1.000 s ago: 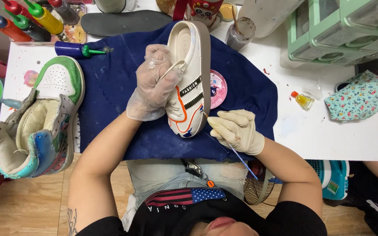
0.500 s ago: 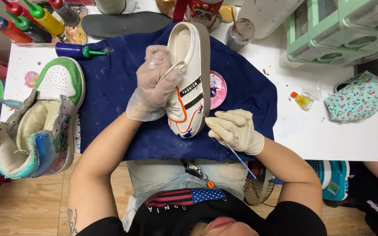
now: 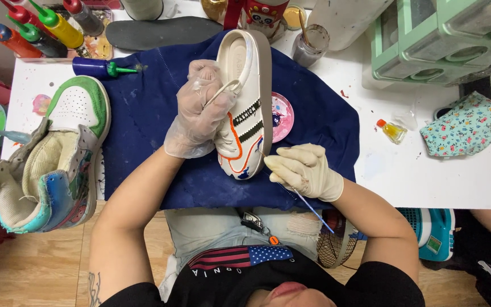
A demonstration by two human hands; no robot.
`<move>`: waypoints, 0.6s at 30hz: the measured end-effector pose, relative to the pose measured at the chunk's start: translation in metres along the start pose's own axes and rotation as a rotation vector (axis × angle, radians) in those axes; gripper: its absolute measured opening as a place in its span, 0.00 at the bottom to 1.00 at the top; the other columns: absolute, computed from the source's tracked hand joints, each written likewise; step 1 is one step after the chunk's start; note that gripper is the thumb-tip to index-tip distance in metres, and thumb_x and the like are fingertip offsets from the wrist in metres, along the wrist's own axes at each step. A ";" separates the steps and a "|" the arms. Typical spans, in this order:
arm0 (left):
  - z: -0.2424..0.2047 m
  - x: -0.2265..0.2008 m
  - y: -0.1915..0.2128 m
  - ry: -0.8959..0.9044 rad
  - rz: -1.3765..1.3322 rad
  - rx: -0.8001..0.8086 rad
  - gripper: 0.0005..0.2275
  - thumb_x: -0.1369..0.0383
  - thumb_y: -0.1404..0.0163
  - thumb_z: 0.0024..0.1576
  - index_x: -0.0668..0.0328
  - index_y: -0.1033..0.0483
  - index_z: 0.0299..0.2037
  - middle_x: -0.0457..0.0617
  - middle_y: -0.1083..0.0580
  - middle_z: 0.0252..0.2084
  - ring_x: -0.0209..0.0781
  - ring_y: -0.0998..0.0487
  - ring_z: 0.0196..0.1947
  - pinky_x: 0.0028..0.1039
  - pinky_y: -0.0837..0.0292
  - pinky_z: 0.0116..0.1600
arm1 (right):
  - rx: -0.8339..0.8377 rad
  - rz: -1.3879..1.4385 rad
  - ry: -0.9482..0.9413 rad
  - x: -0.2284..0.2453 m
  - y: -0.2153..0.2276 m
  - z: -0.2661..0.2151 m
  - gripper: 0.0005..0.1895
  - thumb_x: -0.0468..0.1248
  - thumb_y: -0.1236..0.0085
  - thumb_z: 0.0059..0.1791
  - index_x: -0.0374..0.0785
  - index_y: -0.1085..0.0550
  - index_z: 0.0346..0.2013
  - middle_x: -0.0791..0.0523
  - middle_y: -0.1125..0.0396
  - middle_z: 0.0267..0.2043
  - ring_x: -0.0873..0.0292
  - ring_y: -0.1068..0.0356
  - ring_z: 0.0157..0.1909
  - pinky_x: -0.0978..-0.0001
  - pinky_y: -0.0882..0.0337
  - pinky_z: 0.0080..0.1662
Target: The person paints a white sneaker with a blue design using a small brush and a palette. They hold the shoe in their left hand and apply paint to the toe area, occasionally dipping the brush into the paint container.
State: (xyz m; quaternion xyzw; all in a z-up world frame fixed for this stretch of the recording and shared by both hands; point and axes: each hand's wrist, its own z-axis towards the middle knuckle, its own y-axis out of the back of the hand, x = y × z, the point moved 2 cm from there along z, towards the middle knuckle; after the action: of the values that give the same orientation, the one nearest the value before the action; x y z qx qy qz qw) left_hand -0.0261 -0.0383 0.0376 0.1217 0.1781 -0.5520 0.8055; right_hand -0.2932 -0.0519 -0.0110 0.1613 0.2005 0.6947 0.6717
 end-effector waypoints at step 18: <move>-0.009 0.013 0.004 -0.005 0.000 0.006 0.19 0.77 0.46 0.57 0.56 0.38 0.14 0.46 0.42 0.14 0.46 0.39 0.21 0.38 0.42 0.55 | -0.117 0.015 -0.298 -0.072 0.018 0.007 0.13 0.39 0.45 0.57 0.35 0.17 0.40 0.51 0.27 0.39 0.49 0.31 0.42 0.59 0.27 0.45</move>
State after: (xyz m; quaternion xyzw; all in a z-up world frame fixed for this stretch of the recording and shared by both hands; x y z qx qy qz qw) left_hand -0.0191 -0.0443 0.0241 0.1229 0.1743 -0.5529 0.8055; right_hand -0.3022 -0.1233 0.0072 0.2248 0.0564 0.6786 0.6969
